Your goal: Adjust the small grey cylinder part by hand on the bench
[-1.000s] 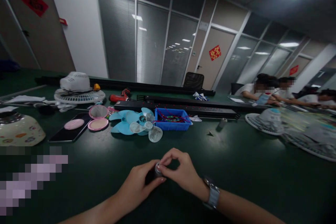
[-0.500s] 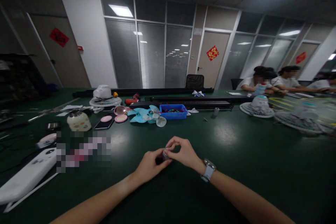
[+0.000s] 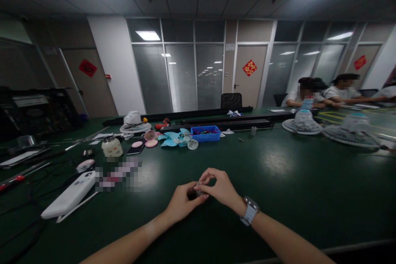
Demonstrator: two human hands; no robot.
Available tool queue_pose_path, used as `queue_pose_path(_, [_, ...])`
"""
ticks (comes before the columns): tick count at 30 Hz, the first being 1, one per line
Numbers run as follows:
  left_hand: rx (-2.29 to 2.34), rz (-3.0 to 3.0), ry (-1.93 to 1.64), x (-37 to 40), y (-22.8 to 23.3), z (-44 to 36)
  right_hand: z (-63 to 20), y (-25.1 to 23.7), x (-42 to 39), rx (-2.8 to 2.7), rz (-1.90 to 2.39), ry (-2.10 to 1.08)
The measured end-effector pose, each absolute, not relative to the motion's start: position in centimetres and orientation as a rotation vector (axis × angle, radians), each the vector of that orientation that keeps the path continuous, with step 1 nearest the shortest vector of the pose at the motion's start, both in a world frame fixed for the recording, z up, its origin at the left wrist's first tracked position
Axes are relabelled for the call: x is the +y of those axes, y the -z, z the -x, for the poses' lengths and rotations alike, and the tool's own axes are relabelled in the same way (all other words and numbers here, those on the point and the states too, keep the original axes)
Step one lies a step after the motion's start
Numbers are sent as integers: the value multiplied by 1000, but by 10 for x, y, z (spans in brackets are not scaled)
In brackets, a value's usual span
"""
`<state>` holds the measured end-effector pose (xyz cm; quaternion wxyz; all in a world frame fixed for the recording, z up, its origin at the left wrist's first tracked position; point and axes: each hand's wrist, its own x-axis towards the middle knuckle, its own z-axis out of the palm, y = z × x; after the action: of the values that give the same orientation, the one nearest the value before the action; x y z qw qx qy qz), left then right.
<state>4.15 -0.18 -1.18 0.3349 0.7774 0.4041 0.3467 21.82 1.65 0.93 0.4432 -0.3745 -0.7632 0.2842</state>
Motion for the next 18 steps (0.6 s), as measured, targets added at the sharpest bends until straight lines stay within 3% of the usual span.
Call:
queue_pose_path(5, [1081,-1974,-900,-1,18,-41,-218,-10,16,-1842,943,-824])
queue_pose_path(18, [933,-1906,-838,3,17,-24,-218,-4,8,-1935,901,-694])
